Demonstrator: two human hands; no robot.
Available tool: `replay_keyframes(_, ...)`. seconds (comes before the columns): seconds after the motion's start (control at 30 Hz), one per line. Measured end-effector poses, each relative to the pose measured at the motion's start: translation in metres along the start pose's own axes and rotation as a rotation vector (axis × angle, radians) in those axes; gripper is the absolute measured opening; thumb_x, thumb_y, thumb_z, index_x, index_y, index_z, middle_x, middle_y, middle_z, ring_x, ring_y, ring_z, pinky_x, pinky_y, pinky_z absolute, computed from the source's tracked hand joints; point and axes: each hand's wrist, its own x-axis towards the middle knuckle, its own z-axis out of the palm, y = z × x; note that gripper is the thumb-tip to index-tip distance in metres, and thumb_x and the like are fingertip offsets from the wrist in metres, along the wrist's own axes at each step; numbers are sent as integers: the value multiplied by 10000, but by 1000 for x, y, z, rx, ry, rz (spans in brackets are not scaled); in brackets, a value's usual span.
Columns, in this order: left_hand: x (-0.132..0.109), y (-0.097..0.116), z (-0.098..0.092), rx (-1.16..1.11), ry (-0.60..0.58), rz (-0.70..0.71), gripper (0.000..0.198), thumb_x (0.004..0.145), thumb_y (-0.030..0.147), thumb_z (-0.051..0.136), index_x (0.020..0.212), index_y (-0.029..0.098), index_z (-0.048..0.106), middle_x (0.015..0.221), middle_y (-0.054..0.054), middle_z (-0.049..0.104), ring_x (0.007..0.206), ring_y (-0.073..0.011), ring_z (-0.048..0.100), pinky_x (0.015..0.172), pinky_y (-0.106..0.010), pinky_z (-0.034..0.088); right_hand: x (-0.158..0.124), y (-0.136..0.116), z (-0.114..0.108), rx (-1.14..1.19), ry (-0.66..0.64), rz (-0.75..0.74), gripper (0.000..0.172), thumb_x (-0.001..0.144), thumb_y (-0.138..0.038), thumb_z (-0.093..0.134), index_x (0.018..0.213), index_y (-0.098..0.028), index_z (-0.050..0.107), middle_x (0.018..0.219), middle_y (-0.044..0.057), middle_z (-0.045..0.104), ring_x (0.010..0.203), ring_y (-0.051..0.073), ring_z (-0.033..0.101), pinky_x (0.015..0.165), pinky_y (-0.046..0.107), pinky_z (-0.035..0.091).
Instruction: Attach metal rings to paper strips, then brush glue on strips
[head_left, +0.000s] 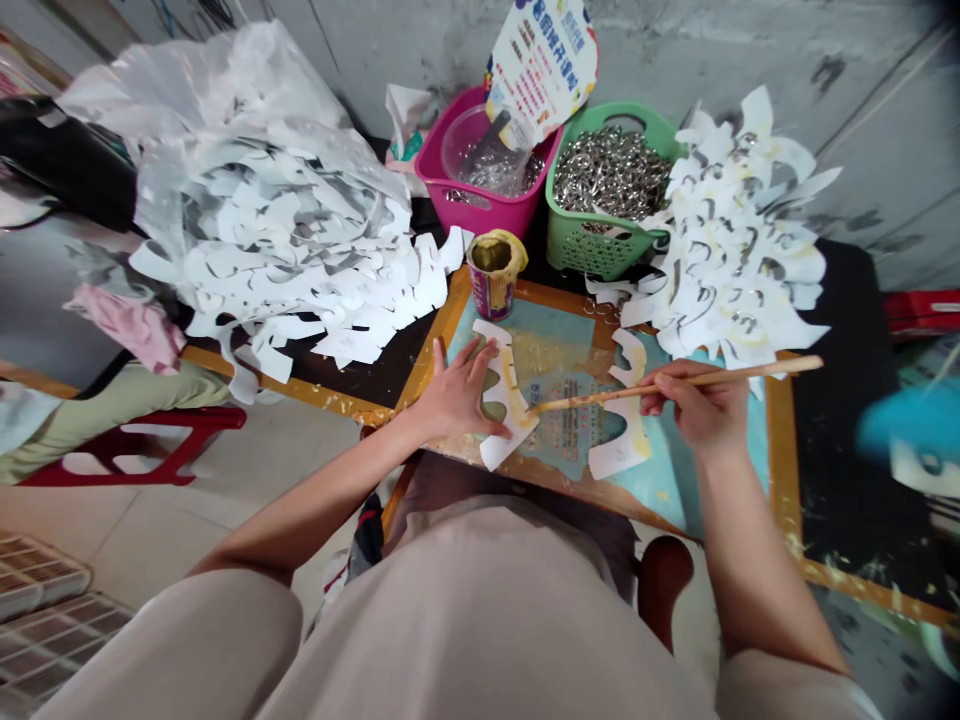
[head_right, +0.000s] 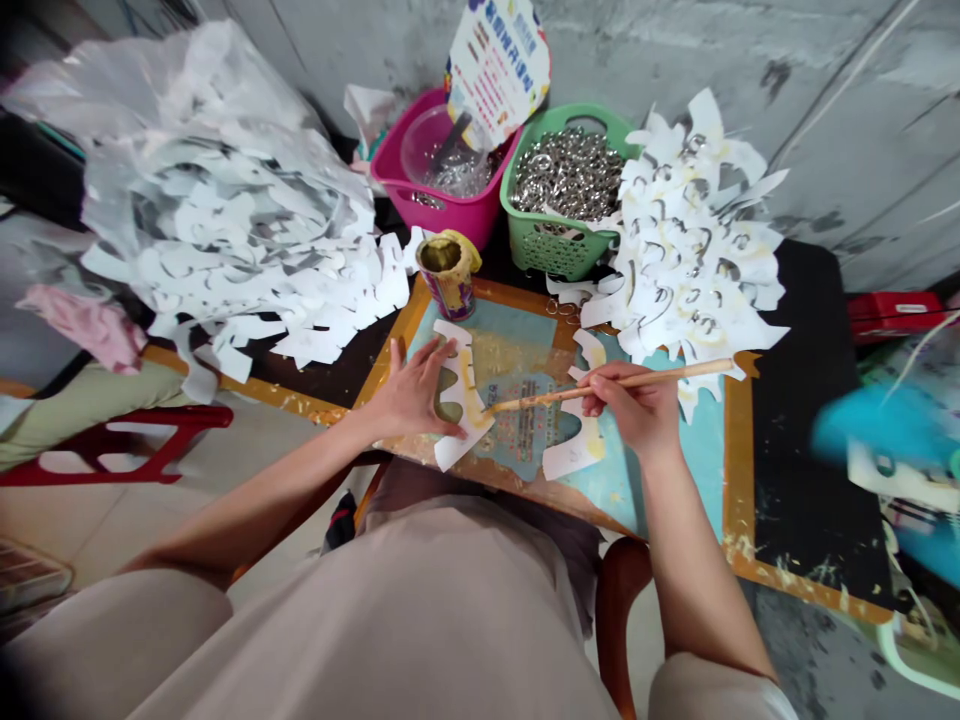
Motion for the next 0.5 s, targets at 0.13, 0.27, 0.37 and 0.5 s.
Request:
replay_keyframes(0.13, 0, 0, 0, -1, -2, -1, 1298, 598, 746, 712, 1576, 140, 112, 1607, -220, 281, 1494, -478, 169, 1118, -741, -167, -3, -1, 3, -2, -76, 13, 206, 780, -421, 796, 722, -225, 769, 513, 7, 651, 397, 135, 558, 369, 261, 446)
replay_keyframes(0.27, 0, 0, -1, -5, -5, -5, 1301, 590, 760, 708, 1573, 145, 117, 1606, -223, 284, 1491, -483, 170, 1112, -751, -160, -5, 0, 5, -20, -46, 2, 175, 802, -375, 770, 760, -206, 770, 559, 16, 674, 452, 149, 610, 420, 268, 492)
replay_keyframes(0.37, 0, 0, -1, -4, -4, -7, 1303, 589, 770, 704, 1573, 144, 124, 1603, -226, 287, 1488, -491, 173, 1117, -749, -152, -7, 2, 2, 19, 47, 3, 112, 791, -304, 760, 741, -204, 763, 568, 20, 677, 446, 153, 616, 418, 270, 496)
replay_keyframes(0.5, 0, 0, -1, -15, -2, 1, 1304, 590, 773, 706, 1574, 150, 120, 1599, -229, 296, 1493, -479, 172, 1125, -733, -159, -10, 5, -6, 101, 206, 24, 129, 766, -272, 748, 649, -223, 726, 543, 20, 662, 358, 154, 564, 324, 278, 435)
